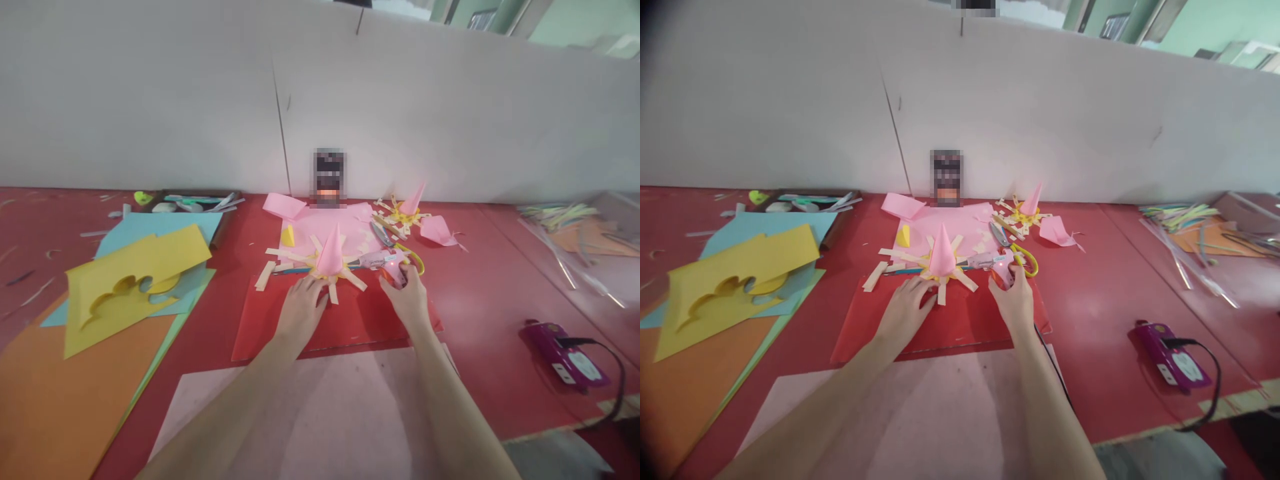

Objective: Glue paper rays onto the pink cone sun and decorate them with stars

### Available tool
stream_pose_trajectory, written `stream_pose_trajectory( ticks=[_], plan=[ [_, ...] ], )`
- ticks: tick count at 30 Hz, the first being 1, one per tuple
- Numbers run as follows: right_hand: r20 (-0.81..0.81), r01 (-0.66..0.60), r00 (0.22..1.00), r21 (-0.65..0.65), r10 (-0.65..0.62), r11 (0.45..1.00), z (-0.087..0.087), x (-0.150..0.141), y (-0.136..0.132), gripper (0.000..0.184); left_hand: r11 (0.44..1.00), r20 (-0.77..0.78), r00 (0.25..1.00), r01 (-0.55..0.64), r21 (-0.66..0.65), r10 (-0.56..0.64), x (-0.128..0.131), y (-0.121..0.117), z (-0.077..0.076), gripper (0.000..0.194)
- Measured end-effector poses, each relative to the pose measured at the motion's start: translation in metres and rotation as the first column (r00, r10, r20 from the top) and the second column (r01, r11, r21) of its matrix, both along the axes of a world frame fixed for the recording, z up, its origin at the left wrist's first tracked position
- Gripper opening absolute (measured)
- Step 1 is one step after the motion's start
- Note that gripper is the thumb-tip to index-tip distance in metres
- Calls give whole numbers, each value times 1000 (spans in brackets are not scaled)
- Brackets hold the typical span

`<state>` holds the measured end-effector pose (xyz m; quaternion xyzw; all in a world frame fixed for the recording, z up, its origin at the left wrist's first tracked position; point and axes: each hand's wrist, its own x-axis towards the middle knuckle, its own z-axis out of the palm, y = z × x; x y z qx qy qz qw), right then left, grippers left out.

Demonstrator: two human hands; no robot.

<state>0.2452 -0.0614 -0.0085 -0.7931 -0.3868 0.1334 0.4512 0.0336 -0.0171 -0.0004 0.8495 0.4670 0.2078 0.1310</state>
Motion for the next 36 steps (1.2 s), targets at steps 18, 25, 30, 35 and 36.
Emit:
stream_pose_trajectory(
  ticks=[18,25,30,35,36],
  plan=[
    [75,-84,994,-21,85,996,6,-10,-5,38,995,54,997,-54,-85,58,6,7,-3,26],
    [86,-95,992,-24,97,995,7,-11,-6,39,990,185,981,-28,-138,53,6,7,-2,18],
    [88,-96,991,-32,99,995,4,-10,-6,39,989,225,974,8,-147,26,6,7,-1,7],
    [167,-116,978,-55,123,992,0,-10,-5,39,995,164,986,0,-101,17,6,6,-1,3],
    [182,-122,974,-61,131,991,0,-10,-4,38,996,141,990,-1,-91,14,6,6,-1,3]
  ],
)
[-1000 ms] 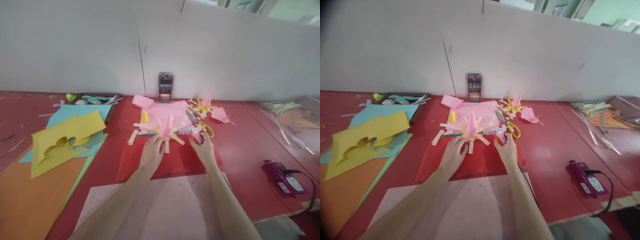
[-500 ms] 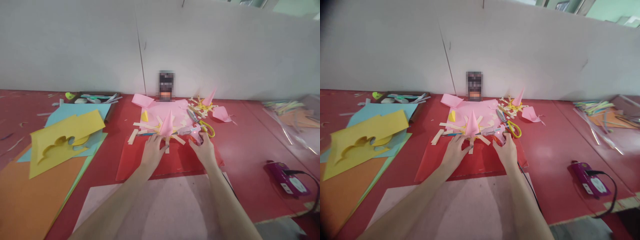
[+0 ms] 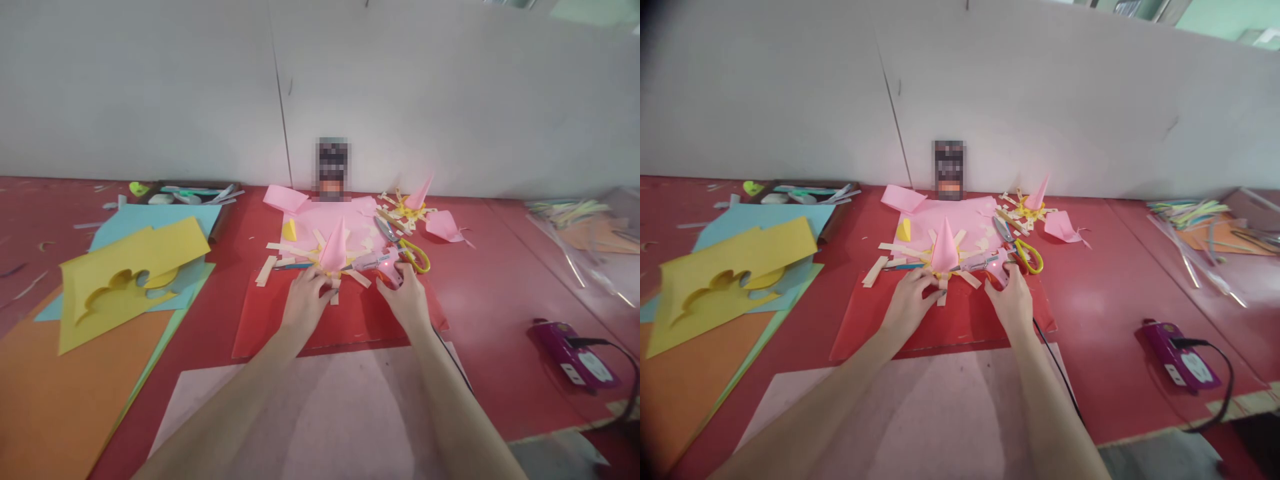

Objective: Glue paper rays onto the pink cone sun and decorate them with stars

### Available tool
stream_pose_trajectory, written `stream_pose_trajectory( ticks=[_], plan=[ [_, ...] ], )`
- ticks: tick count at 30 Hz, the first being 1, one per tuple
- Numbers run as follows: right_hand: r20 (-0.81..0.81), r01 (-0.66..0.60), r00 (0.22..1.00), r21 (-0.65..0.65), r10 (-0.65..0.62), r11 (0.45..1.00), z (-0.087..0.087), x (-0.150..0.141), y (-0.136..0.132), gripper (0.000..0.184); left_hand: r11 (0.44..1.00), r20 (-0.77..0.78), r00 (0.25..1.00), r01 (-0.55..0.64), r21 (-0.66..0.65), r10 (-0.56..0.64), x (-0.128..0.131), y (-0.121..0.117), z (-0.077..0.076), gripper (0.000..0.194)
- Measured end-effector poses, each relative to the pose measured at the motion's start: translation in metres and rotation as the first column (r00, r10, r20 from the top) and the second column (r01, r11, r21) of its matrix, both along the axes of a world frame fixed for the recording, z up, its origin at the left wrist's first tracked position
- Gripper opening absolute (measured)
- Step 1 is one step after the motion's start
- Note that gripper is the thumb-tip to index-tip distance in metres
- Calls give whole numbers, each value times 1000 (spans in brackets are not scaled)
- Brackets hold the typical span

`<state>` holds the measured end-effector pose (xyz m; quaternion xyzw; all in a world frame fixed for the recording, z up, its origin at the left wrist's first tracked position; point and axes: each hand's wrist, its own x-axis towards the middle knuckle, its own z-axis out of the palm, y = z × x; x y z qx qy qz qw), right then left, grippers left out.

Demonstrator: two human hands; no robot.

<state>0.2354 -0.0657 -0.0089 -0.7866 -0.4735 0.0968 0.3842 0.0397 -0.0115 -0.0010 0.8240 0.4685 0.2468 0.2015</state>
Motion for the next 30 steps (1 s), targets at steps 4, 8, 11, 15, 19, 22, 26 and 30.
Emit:
stream_pose_trajectory(
  ticks=[4,8,11,15,19,22,26,30],
  plan=[
    [40,-14,999,-45,16,999,-1,-2,0,35,999,-72,997,23,40,-20,-1,-3,2,7],
    [63,-32,997,-48,35,998,0,-6,0,34,995,-90,993,77,59,-71,-5,-5,5,11],
    [69,-64,995,-20,65,998,-2,-6,1,35,995,-95,992,86,59,-80,-7,-6,6,14],
    [90,-87,992,-17,88,996,-6,-4,2,31,995,-77,994,84,55,-80,-8,-7,6,16],
    [114,-102,988,-4,102,995,-8,-3,3,27,995,-48,996,82,58,-79,-8,-8,7,16],
    [127,-101,987,-7,101,995,-9,-3,3,26,995,-43,996,86,54,-84,-9,-8,7,15],
    [135,-111,985,-1,111,994,-9,-3,2,26,994,-53,995,86,60,-83,-9,-8,7,14],
    [149,-121,982,8,118,993,-10,-2,2,25,993,-66,994,94,70,-90,-10,-7,6,14]
  ],
)
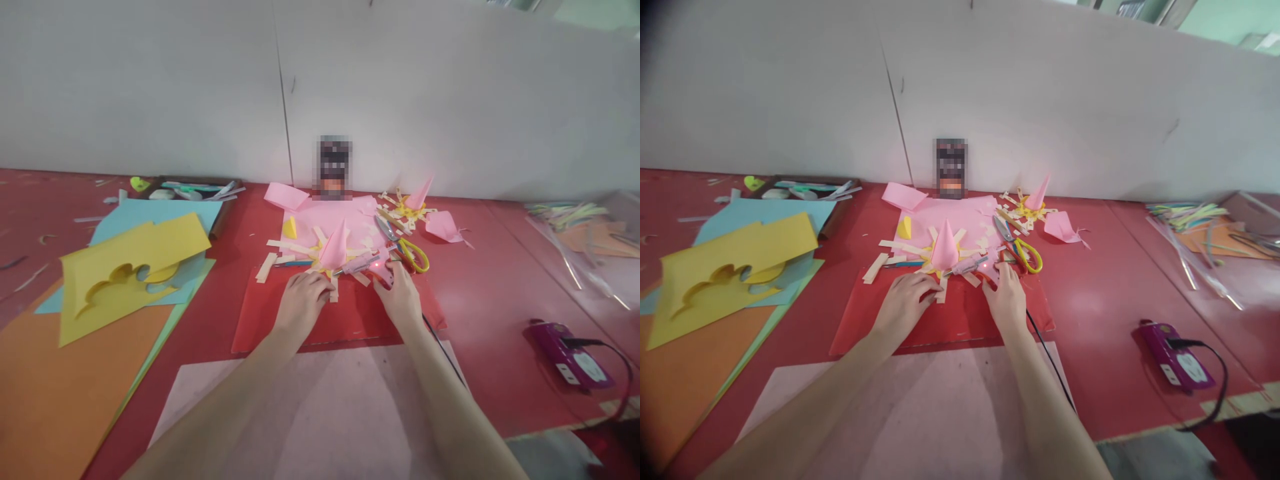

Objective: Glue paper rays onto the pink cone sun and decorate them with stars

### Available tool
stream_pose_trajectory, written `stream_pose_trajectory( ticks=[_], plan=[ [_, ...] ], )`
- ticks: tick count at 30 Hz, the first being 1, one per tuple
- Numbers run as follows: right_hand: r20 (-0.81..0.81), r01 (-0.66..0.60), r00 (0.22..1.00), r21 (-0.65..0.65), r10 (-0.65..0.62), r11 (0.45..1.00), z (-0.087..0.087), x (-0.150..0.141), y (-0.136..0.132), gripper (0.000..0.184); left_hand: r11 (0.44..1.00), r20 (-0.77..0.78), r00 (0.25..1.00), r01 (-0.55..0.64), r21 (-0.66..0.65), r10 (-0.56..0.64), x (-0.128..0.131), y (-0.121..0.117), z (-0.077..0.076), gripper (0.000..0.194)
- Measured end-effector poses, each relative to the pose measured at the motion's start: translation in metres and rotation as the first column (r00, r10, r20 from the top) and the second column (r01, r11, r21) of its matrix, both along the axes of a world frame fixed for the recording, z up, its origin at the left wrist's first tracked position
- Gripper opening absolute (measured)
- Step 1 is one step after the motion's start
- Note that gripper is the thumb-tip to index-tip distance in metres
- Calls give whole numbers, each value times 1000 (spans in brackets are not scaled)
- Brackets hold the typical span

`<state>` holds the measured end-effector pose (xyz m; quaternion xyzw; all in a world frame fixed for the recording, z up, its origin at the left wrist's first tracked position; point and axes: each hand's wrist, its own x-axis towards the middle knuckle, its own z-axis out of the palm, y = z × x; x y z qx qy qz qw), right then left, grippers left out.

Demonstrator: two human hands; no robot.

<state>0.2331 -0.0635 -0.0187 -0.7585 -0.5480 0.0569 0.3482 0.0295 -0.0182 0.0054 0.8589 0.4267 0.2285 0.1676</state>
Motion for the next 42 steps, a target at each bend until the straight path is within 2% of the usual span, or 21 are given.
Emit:
stream_pose_trajectory(
  ticks=[16,33,37,42],
  plan=[
    [44,-16,999,12,16,1000,7,0,-4,23,998,20,1000,15,66,-16,-1,1,-4,13],
    [51,-72,996,9,71,997,13,0,-7,24,997,9,1000,-6,79,5,-1,-1,-3,14],
    [3,-57,998,-33,58,998,14,1,-7,28,997,6,1000,-10,71,9,-1,-1,-2,12],
    [-144,36,989,-59,-44,998,15,5,-8,38,996,-13,1000,1,88,0,-1,0,-2,9]
  ],
)
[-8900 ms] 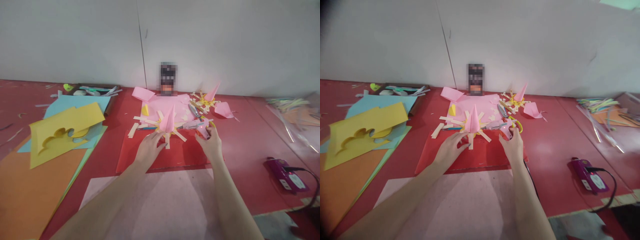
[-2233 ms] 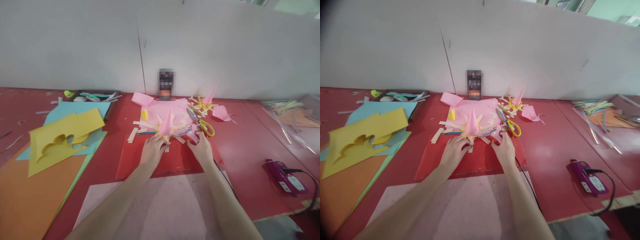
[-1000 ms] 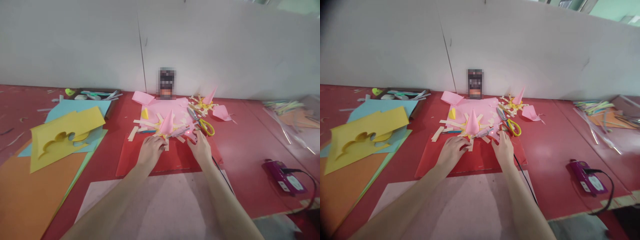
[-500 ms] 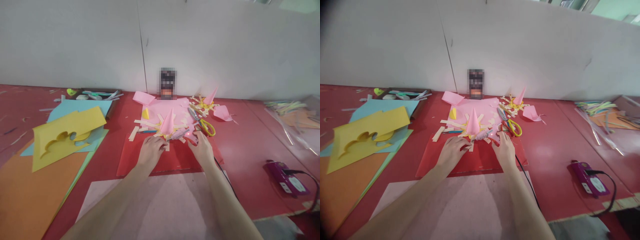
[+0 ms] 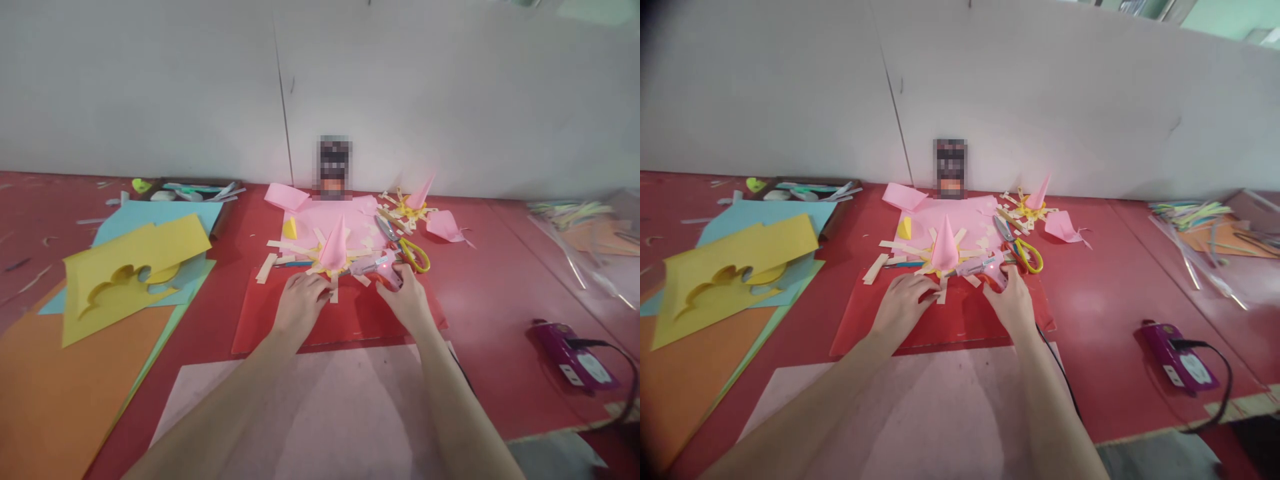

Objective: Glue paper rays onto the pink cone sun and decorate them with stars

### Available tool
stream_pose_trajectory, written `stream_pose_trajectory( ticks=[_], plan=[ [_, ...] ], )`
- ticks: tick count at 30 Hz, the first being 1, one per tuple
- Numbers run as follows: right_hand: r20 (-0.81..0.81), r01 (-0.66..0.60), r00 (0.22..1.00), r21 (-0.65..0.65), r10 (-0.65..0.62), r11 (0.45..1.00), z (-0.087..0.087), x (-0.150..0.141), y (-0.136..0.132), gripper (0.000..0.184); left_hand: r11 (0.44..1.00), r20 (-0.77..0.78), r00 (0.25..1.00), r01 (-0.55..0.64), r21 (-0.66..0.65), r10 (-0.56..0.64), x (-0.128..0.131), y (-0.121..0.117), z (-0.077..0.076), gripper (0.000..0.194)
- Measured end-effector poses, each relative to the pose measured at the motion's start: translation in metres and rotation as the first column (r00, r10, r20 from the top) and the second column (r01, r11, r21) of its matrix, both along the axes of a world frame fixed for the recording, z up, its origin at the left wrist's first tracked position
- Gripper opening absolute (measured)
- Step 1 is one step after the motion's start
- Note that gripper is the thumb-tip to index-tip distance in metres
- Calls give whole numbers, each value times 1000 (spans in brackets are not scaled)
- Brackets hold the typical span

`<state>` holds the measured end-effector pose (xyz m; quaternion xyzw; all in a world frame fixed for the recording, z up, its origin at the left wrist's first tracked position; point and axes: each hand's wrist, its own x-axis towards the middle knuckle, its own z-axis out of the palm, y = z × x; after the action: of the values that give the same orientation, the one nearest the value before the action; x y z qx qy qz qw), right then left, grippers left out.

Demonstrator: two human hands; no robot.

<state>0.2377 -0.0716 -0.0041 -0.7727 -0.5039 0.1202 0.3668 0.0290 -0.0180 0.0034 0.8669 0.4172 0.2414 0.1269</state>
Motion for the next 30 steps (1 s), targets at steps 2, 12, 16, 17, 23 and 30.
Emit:
stream_pose_trajectory(
  ticks=[2,12,16,17,23,30],
  plan=[
    [-46,57,997,-8,-57,998,0,3,0,40,1000,-17,1000,-4,4,4,0,0,-1,8],
    [-136,154,978,-27,-156,988,7,7,-1,41,989,11,989,-147,22,146,0,0,-2,39],
    [-187,163,969,-2,-160,987,7,6,-1,41,992,38,992,-122,-26,123,0,2,-3,25],
    [-196,165,967,8,-160,986,7,7,-1,40,994,31,994,-108,-36,109,0,2,-4,24],
    [-200,188,963,20,-180,982,6,8,-1,40,997,-66,995,-72,-15,71,2,0,-5,28],
    [-217,186,959,2,-181,983,8,7,-1,41,997,-163,984,-73,16,75,3,-2,-4,31]
  ],
)
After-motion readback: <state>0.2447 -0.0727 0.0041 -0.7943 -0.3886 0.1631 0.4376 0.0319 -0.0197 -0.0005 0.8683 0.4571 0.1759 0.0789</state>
